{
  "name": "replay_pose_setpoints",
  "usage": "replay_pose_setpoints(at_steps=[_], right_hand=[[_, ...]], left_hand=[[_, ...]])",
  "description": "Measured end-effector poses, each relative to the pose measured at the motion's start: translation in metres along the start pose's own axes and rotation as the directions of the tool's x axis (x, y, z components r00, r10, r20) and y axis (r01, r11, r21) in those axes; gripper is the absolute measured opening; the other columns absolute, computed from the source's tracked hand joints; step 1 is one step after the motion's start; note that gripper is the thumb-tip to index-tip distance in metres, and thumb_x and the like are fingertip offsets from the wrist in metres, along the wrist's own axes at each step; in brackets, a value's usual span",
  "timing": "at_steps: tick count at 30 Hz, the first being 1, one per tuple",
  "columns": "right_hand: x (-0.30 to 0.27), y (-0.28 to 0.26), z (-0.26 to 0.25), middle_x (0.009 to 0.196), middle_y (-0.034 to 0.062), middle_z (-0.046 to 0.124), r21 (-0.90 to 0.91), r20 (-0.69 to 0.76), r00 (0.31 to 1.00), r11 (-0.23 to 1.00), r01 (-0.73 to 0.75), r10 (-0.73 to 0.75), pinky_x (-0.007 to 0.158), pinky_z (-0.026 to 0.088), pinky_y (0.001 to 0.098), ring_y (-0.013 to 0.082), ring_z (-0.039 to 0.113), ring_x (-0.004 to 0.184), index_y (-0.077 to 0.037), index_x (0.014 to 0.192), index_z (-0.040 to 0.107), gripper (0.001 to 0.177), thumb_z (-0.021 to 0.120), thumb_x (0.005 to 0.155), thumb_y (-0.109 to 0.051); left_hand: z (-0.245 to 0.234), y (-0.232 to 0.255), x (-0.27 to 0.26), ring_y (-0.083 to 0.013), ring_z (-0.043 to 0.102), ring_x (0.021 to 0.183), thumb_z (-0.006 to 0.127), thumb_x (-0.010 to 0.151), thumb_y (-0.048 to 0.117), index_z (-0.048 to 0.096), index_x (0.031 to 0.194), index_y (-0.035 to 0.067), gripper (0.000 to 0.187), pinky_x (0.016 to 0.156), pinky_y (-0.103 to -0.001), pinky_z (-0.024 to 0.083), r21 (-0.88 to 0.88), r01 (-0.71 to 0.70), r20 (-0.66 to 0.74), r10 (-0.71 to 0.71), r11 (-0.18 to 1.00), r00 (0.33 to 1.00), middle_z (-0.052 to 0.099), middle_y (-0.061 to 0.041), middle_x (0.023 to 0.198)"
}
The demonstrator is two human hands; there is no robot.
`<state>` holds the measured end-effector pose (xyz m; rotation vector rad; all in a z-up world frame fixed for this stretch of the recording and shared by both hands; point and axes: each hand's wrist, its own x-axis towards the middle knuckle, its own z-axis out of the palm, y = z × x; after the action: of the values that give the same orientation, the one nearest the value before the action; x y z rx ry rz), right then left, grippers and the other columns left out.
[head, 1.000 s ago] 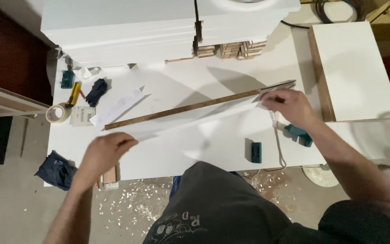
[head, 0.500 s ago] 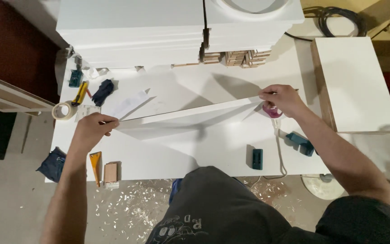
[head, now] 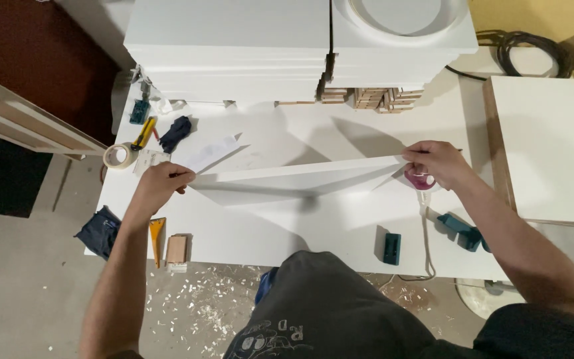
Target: Applying edge banding to a wooden panel using an iron, trimming the excess with a utility knife, and sanding the edges.
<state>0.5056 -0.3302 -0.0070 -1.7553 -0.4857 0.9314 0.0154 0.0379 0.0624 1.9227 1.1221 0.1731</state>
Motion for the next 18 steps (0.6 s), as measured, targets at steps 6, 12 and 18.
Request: replay_pose_setpoints(at_steps=[6, 12, 18], right_hand=[[-0.004, -0.003, 0.004, 0.090, 0.0212, 0.062, 0.034, -0.007, 1.000, 0.999, 0.016, -0.016, 0.066, 0.064, 0.0361, 0.0259, 0.071, 0.070, 0.014, 0.117, 0.063, 0.031, 0.073, 0.094, -0.005], [0.007, 0.013, -0.009, 0.094, 0.0152, 0.057, 0.060, 0.041, 0.999, 0.998, 0.010, -0.013, 0.070, 0.065, 0.0348, 0.0242, 0.071, 0.076, 0.012, 0.117, 0.063, 0.031, 0.073, 0.095, -0.008], [0.008, 0.012, -0.009, 0.092, 0.0132, 0.056, 0.118, 0.056, 0.998, 0.993, -0.002, -0.005, 0.069, 0.066, 0.0342, 0.0260, 0.073, 0.077, 0.010, 0.114, 0.064, 0.025, 0.072, 0.095, -0.006]], left_hand=[[-0.005, 0.007, -0.006, -0.0259, 0.072, 0.072, 0.076, 0.090, 0.017, 0.074, 0.117, -0.007, 0.037, 0.071, -0.037, 0.059, -0.117, 0.049, 0.031, -0.046, 0.992, 0.998, 0.070, -0.022, 0.087], [-0.002, -0.001, -0.001, -0.0314, 0.071, 0.079, 0.077, 0.089, 0.013, 0.069, 0.118, -0.016, 0.041, 0.079, -0.044, 0.060, -0.260, 0.046, 0.050, -0.034, 0.965, 0.998, 0.068, -0.030, 0.093], [-0.001, -0.010, 0.005, -0.0307, 0.073, 0.073, 0.079, 0.089, 0.014, 0.072, 0.115, -0.011, 0.036, 0.078, -0.044, 0.061, -0.226, 0.035, 0.035, -0.027, 0.973, 0.999, 0.071, -0.027, 0.089]])
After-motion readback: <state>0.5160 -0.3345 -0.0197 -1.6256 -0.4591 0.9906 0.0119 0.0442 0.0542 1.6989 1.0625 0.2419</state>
